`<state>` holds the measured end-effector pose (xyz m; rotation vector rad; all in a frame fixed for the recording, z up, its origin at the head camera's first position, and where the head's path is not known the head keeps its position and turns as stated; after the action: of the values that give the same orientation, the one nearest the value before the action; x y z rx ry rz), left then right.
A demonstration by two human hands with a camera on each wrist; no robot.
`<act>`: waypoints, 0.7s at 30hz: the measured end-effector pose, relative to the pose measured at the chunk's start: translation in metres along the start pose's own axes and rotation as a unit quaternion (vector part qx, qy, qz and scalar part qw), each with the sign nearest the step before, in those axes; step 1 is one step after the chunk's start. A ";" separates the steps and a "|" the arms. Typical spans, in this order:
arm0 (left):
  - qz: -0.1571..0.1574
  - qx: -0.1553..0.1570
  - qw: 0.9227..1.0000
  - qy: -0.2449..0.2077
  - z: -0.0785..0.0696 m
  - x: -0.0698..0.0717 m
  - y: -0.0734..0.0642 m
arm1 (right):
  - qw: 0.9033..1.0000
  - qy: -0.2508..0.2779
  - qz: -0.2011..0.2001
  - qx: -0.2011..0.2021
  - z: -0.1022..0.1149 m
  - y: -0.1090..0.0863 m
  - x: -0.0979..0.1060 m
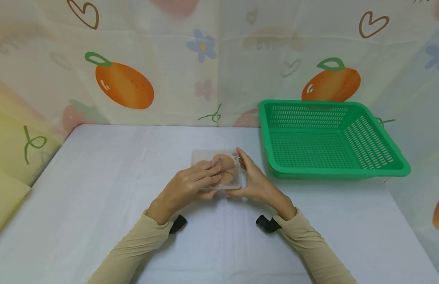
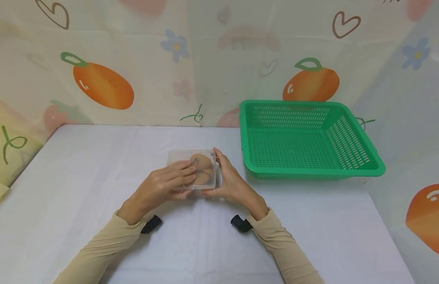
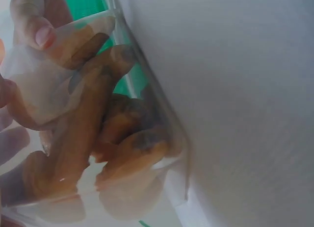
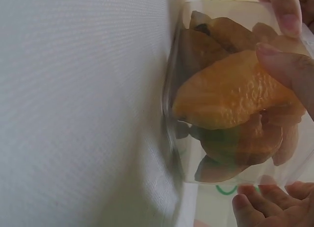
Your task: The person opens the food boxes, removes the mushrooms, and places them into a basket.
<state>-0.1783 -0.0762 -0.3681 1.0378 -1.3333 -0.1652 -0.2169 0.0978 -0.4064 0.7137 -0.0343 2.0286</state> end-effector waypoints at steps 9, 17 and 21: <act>0.006 -0.013 1.000 0.023 -0.004 0.006 0.004 | 1.000 -0.013 -0.002 0.020 0.003 0.002 0.000; 0.008 0.016 1.000 -0.015 -0.001 0.011 0.008 | 1.000 -0.011 0.001 0.001 -0.002 0.001 0.001; 0.003 0.040 0.999 -0.021 0.005 0.014 0.009 | 1.000 -0.009 0.001 -0.003 -0.003 0.000 0.001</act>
<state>-0.1824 -0.0829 -0.3523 1.1034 -1.3910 -0.1308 -0.2187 0.0996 -0.4081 0.7293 -0.0519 2.0239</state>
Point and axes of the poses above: each hand's wrist, its own y-axis towards the middle knuckle, its own x-axis out of the back of the hand, z = x × y, the point moved 6 cm from there along y, towards the middle knuckle, and after that the axes turned 12 degrees about x, right-handed, at the moved point
